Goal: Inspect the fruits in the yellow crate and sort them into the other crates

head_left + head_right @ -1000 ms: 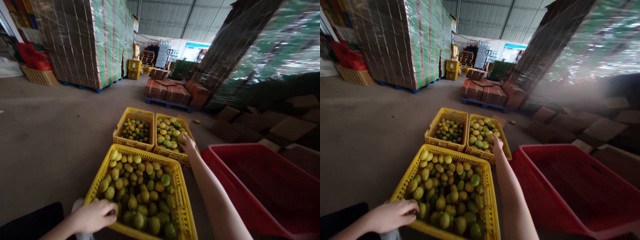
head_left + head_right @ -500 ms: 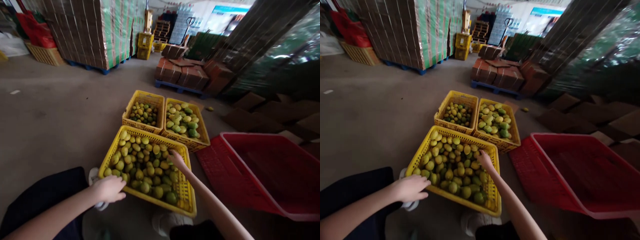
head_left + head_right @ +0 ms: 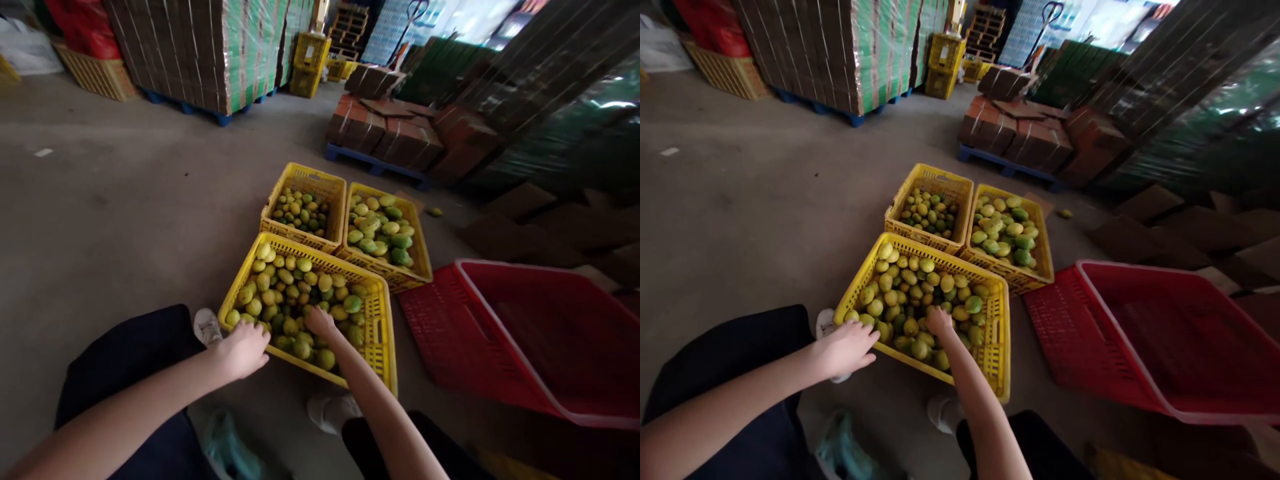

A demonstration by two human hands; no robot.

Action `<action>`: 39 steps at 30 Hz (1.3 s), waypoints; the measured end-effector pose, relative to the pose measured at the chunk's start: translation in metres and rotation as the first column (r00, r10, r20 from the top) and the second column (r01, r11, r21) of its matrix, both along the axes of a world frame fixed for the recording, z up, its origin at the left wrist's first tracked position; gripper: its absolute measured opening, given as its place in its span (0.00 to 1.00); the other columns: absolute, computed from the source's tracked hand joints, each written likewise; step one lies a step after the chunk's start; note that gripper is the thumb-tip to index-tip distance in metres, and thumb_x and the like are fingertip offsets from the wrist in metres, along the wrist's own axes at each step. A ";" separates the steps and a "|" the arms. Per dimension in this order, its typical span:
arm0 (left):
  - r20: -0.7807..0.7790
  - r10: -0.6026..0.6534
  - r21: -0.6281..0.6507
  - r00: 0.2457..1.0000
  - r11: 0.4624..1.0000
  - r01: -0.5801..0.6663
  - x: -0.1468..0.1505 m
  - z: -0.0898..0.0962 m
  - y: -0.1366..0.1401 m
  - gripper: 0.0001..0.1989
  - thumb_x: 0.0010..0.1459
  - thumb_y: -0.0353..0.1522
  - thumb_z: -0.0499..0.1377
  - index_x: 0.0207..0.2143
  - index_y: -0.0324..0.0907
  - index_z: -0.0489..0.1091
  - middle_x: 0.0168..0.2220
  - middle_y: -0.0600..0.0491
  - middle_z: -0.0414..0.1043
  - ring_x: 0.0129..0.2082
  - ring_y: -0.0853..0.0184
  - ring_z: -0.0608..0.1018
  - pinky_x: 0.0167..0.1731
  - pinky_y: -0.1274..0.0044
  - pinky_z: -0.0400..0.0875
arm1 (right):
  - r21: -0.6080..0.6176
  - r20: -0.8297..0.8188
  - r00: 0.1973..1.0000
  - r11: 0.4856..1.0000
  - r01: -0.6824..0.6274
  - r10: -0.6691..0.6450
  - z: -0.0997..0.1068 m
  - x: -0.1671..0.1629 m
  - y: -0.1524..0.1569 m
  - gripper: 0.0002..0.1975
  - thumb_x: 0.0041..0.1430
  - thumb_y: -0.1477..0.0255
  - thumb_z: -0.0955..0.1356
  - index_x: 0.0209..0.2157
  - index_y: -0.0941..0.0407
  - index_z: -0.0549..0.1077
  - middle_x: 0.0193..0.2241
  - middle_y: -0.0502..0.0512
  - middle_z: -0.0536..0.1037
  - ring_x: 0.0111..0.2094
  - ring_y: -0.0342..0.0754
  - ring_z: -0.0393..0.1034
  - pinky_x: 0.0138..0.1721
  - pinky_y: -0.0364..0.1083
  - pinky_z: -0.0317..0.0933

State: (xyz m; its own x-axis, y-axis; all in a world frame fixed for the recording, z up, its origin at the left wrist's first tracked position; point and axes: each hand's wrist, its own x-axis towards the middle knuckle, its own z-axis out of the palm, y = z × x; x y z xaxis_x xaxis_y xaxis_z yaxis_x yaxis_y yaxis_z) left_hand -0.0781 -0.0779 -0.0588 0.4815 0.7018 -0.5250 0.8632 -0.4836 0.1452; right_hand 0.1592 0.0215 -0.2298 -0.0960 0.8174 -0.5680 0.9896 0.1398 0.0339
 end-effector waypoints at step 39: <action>-0.043 0.173 0.042 0.984 0.984 -0.171 -0.021 0.056 0.087 0.23 0.70 0.39 0.49 0.58 0.34 0.67 0.55 0.36 0.74 0.52 0.50 0.78 0.51 0.64 0.71 | -0.249 -0.729 0.421 0.782 0.571 -0.540 0.075 -0.070 0.057 0.11 0.54 0.70 0.71 0.39 0.57 0.70 0.38 0.61 0.79 0.48 0.58 0.74 0.48 0.53 0.70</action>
